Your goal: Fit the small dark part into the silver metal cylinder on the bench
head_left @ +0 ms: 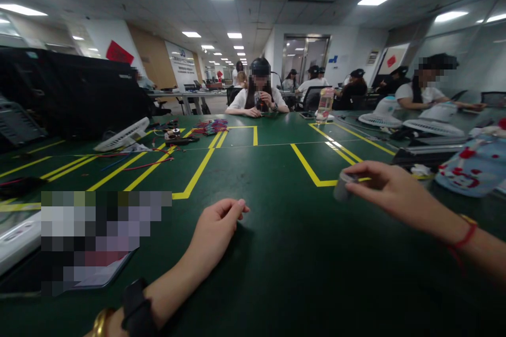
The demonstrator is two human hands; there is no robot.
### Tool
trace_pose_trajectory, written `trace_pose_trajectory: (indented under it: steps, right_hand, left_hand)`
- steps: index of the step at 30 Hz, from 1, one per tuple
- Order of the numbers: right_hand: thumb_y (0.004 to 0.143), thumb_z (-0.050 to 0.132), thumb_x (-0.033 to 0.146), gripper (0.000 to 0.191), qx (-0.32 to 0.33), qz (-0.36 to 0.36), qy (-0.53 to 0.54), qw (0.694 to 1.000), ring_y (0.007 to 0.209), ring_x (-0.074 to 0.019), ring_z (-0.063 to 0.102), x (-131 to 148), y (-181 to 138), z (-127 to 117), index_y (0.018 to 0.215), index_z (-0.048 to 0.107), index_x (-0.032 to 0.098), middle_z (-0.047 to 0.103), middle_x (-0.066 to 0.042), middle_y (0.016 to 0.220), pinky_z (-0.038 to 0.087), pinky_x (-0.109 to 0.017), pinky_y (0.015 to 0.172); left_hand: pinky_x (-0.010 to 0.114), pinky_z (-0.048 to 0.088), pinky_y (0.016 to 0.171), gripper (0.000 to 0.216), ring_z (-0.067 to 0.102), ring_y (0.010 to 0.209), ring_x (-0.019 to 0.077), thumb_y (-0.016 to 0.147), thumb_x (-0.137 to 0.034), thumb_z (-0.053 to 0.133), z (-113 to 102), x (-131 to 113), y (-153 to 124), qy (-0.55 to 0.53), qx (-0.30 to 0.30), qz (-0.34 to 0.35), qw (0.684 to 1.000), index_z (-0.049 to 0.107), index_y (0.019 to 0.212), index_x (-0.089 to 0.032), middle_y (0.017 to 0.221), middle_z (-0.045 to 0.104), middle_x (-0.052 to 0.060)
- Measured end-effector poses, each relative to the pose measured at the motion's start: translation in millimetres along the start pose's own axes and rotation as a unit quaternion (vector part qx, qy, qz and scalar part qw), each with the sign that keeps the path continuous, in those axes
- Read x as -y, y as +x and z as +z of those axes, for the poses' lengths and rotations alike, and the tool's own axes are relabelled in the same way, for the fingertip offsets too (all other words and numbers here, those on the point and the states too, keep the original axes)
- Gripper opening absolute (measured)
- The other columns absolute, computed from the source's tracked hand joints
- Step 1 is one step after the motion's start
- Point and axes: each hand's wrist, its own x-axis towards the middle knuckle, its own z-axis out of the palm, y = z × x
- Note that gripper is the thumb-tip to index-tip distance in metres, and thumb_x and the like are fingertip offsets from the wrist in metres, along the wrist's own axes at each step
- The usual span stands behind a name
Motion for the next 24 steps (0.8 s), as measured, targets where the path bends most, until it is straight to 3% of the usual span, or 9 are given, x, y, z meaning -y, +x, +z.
trace_pose_trajectory:
  steps: [4, 7, 12, 16, 20, 24]
  right_hand:
    - [0.078, 0.057, 0.026, 0.030, 0.051, -0.156, 0.135, 0.977, 0.097, -0.0157, 0.058, 69, -31, 56, 0.108, 0.058, 0.023, 0.061, -0.005, 0.110, 0.048, -0.030, 0.084]
    - [0.077, 0.055, 0.016, 0.033, 0.095, -0.213, 0.195, 0.953, 0.099, -0.0141, 0.056, 88, -45, 84, 0.109, 0.057, 0.024, 0.060, -0.004, 0.109, 0.047, -0.029, 0.088]
    - [0.077, 0.058, 0.020, 0.043, 0.117, -0.165, 0.228, 0.952, 0.103, -0.0155, 0.055, 77, -54, 100, 0.119, 0.051, 0.026, 0.056, -0.005, 0.117, 0.045, -0.033, 0.092]
    - [0.072, 0.066, 0.021, 0.065, 0.137, -0.095, 0.282, 0.945, 0.102, -0.0148, 0.057, 72, -56, 106, 0.129, 0.035, 0.027, 0.058, -0.004, 0.115, 0.046, -0.034, 0.092]
    - [0.074, 0.062, 0.016, 0.056, 0.154, -0.096, 0.312, 0.932, 0.099, -0.0139, 0.059, 75, -54, 107, 0.124, 0.037, 0.024, 0.060, -0.005, 0.111, 0.048, -0.033, 0.089]
    - [0.075, 0.061, 0.018, 0.053, 0.142, -0.119, 0.296, 0.937, 0.098, -0.0146, 0.058, 78, -54, 106, 0.124, 0.040, 0.023, 0.059, -0.005, 0.112, 0.048, -0.032, 0.086]
  left_hand:
    - [0.021, 0.031, 0.046, 0.037, 0.042, 0.050, 0.0107, 0.078, -0.051, 0.052, 0, 0, 0, 0.008, 0.001, 0.002, 1.000, 0.069, 0.081, -0.017, 0.064, 0.054, -0.001]
    - [0.021, 0.029, 0.045, 0.037, 0.041, 0.049, 0.0107, 0.078, -0.051, 0.053, 0, 2, 1, 0.009, -0.004, 0.005, 1.000, 0.069, 0.080, -0.017, 0.062, 0.053, -0.002]
    - [0.023, 0.033, 0.048, 0.034, 0.046, 0.053, 0.0127, 0.081, -0.048, 0.050, 1, -1, -3, 0.044, 0.009, 0.039, 0.998, 0.068, 0.080, -0.018, 0.064, 0.056, 0.000]
    - [0.026, 0.041, 0.064, 0.025, 0.055, 0.074, 0.0173, 0.085, -0.040, 0.050, 7, -18, -19, 0.091, 0.061, 0.163, 0.980, 0.069, 0.083, -0.022, 0.083, 0.063, 0.004]
    - [0.029, 0.043, 0.069, 0.022, 0.056, 0.081, 0.0191, 0.083, -0.038, 0.054, 14, -35, -35, 0.111, 0.149, 0.207, 0.961, 0.070, 0.095, -0.028, 0.092, 0.062, 0.005]
    - [0.031, 0.044, 0.073, 0.019, 0.055, 0.085, 0.0204, 0.082, -0.036, 0.056, 17, -43, -37, 0.115, 0.150, 0.213, 0.959, 0.072, 0.088, -0.028, 0.091, 0.061, 0.005]
